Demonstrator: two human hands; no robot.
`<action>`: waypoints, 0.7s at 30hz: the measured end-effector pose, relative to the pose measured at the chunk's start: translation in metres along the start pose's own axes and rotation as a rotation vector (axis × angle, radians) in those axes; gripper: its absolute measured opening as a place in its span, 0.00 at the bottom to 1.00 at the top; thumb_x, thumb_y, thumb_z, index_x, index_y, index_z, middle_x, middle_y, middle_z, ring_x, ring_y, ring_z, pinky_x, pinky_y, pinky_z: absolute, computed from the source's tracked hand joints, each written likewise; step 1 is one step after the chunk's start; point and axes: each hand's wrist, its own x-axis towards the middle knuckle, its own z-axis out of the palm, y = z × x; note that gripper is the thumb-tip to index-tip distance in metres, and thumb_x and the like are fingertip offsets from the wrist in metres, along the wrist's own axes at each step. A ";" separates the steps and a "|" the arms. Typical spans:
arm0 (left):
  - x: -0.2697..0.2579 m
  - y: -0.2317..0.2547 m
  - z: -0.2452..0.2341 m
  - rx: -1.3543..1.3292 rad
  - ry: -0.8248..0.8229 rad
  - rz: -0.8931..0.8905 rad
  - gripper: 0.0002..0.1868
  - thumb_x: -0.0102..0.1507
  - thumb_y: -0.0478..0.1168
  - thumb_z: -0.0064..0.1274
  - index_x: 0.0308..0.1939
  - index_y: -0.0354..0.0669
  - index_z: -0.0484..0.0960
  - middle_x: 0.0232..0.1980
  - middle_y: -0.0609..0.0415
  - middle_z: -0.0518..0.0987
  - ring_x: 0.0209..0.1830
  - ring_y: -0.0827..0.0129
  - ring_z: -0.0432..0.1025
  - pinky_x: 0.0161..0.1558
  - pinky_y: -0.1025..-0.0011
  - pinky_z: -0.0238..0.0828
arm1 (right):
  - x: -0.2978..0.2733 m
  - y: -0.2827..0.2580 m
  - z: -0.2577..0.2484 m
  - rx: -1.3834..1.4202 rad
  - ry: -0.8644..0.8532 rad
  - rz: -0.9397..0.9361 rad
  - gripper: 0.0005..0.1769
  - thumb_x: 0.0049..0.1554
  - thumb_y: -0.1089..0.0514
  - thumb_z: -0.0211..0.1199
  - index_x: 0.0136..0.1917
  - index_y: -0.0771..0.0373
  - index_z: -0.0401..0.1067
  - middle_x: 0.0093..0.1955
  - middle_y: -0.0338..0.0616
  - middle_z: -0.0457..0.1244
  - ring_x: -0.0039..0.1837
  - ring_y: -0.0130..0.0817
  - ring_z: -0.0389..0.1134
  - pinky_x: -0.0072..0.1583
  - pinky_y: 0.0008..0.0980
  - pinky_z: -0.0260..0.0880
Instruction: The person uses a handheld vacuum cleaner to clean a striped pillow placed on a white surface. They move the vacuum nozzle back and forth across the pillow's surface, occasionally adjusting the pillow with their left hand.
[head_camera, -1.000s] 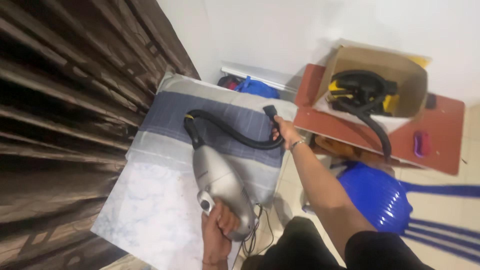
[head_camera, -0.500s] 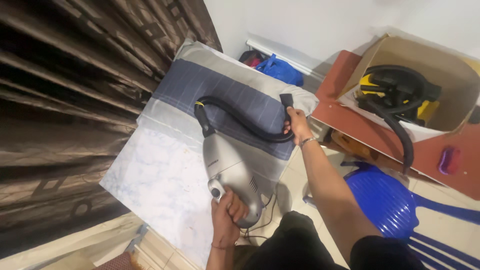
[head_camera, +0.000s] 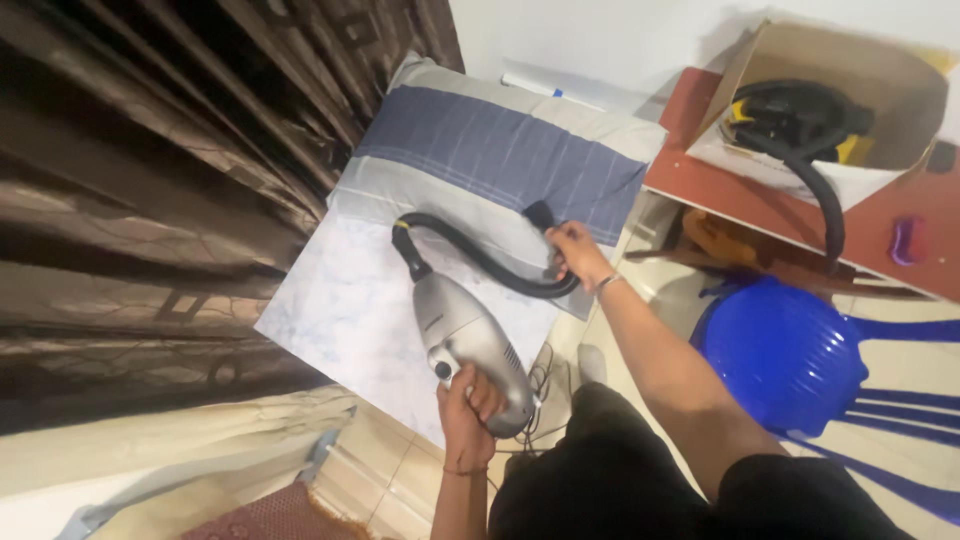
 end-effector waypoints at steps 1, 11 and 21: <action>0.000 0.002 -0.005 -0.001 0.004 0.008 0.13 0.64 0.41 0.51 0.29 0.45 0.65 0.18 0.62 0.56 0.14 0.74 0.51 0.23 0.68 0.56 | -0.002 -0.002 0.010 -0.048 -0.014 0.002 0.15 0.60 0.48 0.63 0.48 0.59 0.64 0.31 0.38 0.59 0.28 0.27 0.58 0.29 0.32 0.65; 0.027 0.027 -0.027 -0.014 0.183 0.153 0.10 0.63 0.41 0.51 0.32 0.43 0.68 0.20 0.63 0.56 0.16 0.75 0.50 0.22 0.71 0.52 | 0.055 -0.038 0.125 -0.216 -0.186 -0.079 0.15 0.58 0.51 0.65 0.49 0.61 0.66 0.28 0.40 0.58 0.27 0.30 0.59 0.29 0.36 0.67; 0.076 0.037 -0.027 0.019 0.461 0.224 0.11 0.61 0.42 0.49 0.28 0.42 0.65 0.18 0.60 0.56 0.15 0.71 0.52 0.21 0.67 0.51 | 0.151 -0.083 0.243 -0.595 -0.228 -0.211 0.25 0.56 0.44 0.64 0.60 0.61 0.68 0.42 0.51 0.71 0.32 0.43 0.74 0.41 0.38 0.74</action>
